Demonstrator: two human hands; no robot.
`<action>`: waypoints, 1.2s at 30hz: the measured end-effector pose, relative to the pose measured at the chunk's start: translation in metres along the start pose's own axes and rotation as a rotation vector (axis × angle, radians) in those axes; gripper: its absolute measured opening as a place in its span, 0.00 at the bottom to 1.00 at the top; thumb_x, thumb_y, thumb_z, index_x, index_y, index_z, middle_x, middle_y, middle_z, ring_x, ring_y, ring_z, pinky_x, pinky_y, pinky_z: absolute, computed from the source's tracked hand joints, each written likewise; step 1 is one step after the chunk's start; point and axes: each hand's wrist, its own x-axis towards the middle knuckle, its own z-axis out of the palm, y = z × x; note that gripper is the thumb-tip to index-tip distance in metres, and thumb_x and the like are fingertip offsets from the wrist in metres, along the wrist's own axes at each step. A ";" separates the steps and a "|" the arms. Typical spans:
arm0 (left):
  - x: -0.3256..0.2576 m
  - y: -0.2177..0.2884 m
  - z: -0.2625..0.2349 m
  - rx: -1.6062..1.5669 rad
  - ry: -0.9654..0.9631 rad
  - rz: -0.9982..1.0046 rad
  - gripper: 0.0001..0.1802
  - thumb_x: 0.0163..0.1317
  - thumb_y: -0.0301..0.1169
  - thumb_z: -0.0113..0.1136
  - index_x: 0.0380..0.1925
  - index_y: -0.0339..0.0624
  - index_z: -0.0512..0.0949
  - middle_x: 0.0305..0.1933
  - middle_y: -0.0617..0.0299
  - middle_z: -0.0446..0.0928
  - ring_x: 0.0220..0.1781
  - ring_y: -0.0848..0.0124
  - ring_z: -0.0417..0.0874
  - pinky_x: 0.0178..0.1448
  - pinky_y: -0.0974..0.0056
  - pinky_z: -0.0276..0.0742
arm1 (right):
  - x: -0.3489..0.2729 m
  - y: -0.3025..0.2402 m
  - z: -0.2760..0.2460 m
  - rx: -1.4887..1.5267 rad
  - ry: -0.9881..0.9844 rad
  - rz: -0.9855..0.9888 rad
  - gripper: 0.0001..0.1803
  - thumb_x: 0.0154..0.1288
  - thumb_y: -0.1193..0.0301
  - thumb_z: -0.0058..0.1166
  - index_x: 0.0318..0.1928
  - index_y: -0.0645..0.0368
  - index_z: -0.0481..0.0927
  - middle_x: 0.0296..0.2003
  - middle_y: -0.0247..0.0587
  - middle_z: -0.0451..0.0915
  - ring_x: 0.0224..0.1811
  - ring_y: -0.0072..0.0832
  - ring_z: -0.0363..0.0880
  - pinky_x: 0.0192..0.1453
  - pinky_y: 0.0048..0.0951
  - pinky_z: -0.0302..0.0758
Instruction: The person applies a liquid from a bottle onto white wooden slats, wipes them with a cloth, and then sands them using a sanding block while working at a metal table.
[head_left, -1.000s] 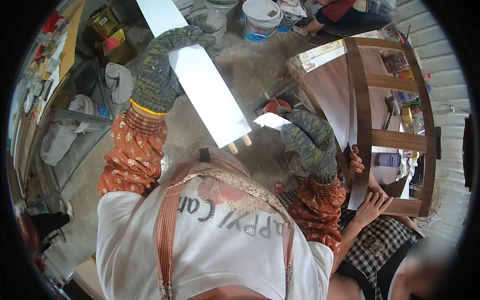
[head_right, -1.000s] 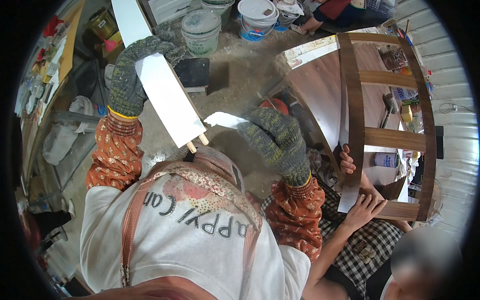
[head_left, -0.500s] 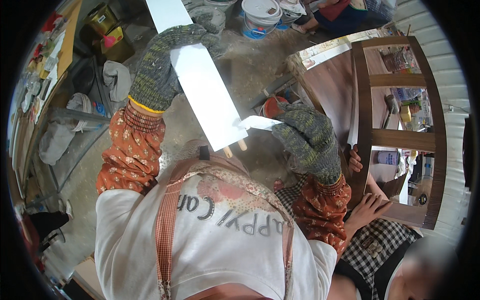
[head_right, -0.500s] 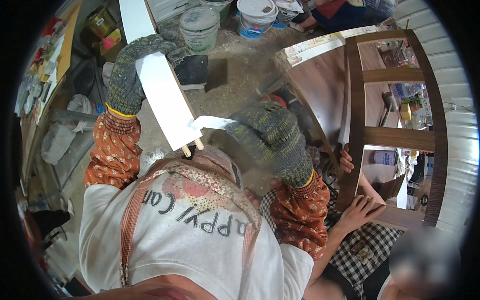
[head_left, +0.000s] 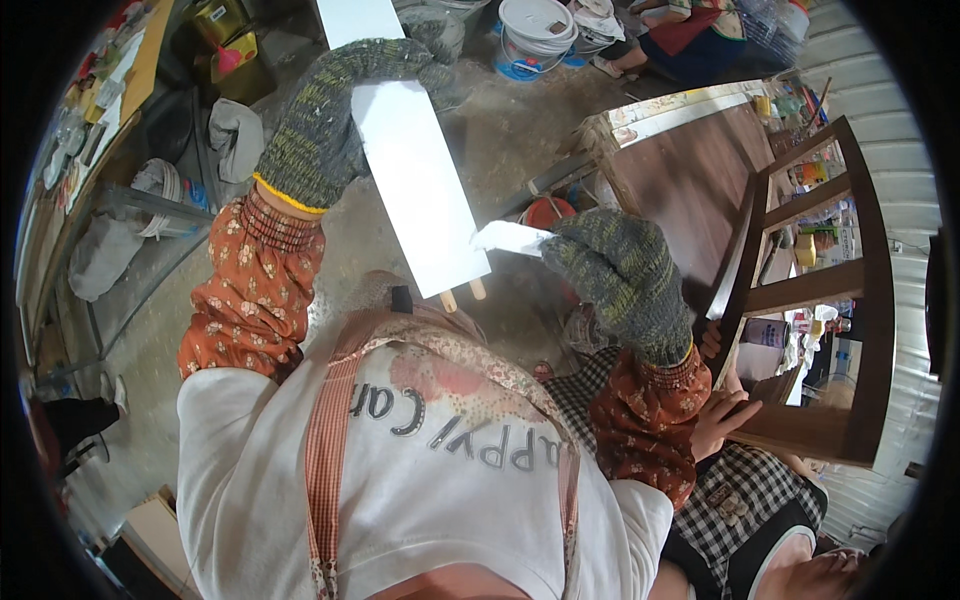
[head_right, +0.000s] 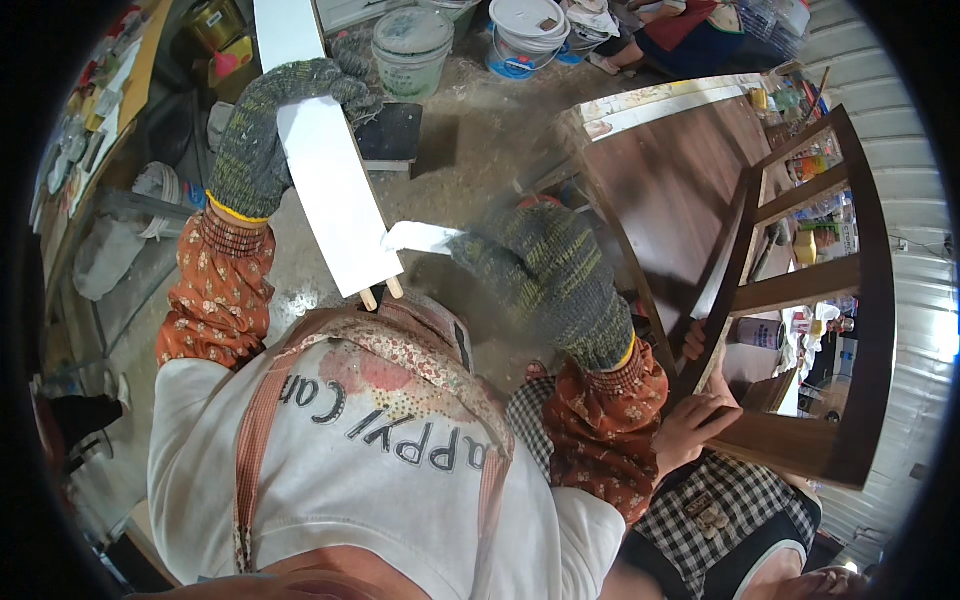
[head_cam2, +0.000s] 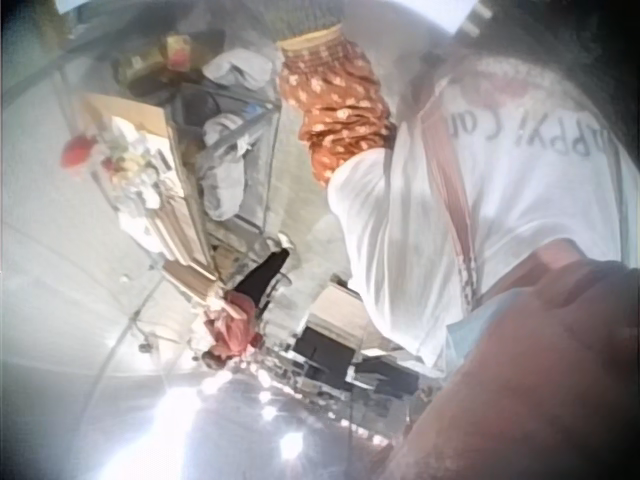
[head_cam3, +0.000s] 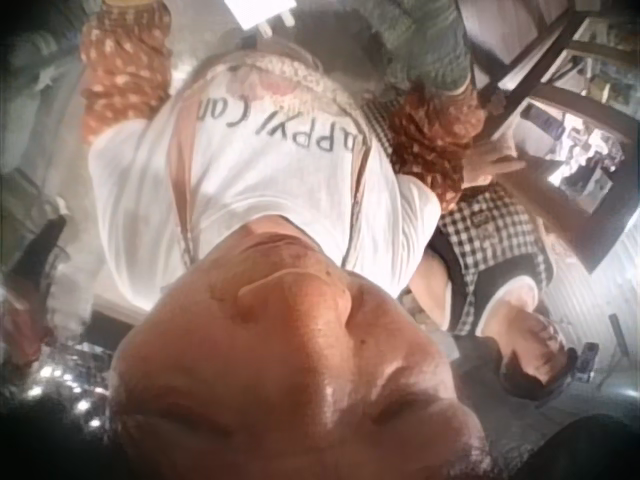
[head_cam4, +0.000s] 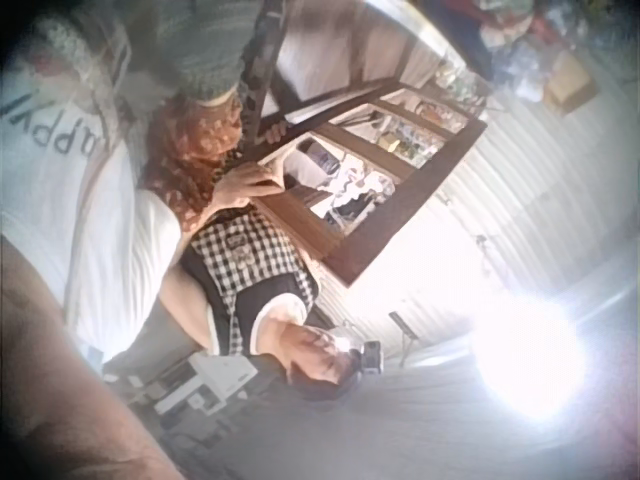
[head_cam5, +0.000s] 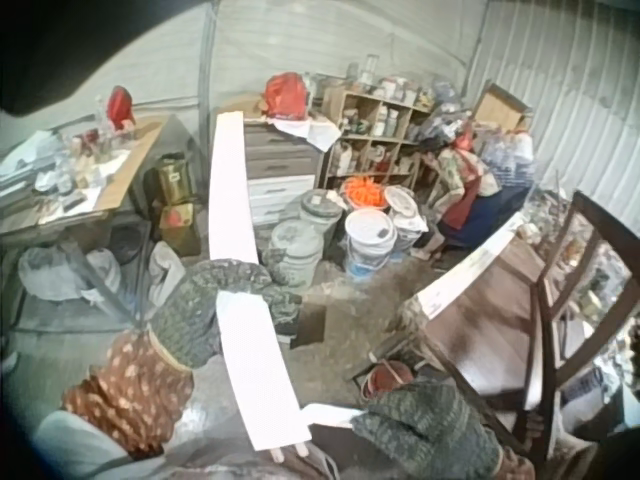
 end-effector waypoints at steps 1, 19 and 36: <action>-0.003 -0.003 0.001 -0.266 0.012 -0.041 0.23 0.60 0.30 0.52 0.54 0.32 0.65 0.53 0.50 0.72 0.52 0.63 0.76 0.56 0.62 0.73 | 0.000 0.000 0.000 -0.004 -0.007 0.004 0.19 0.44 0.74 0.56 0.42 0.61 0.79 0.42 0.44 0.76 0.42 0.40 0.76 0.45 0.36 0.73; -0.028 -0.022 -0.017 -0.247 0.067 -0.091 0.24 0.65 0.38 0.43 0.54 0.29 0.65 0.56 0.46 0.69 0.55 0.58 0.73 0.59 0.58 0.70 | 0.002 -0.004 0.018 0.544 -0.097 0.242 0.15 0.53 0.76 0.52 0.43 0.63 0.78 0.45 0.46 0.75 0.43 0.39 0.76 0.45 0.33 0.73; -0.038 -0.048 -0.010 -1.141 0.189 -0.254 0.30 0.65 0.45 0.42 0.55 0.27 0.63 0.59 0.42 0.65 0.59 0.55 0.69 0.63 0.57 0.66 | 0.003 -0.006 0.027 0.445 -0.078 0.260 0.14 0.53 0.75 0.53 0.42 0.59 0.80 0.46 0.44 0.76 0.45 0.38 0.76 0.48 0.32 0.73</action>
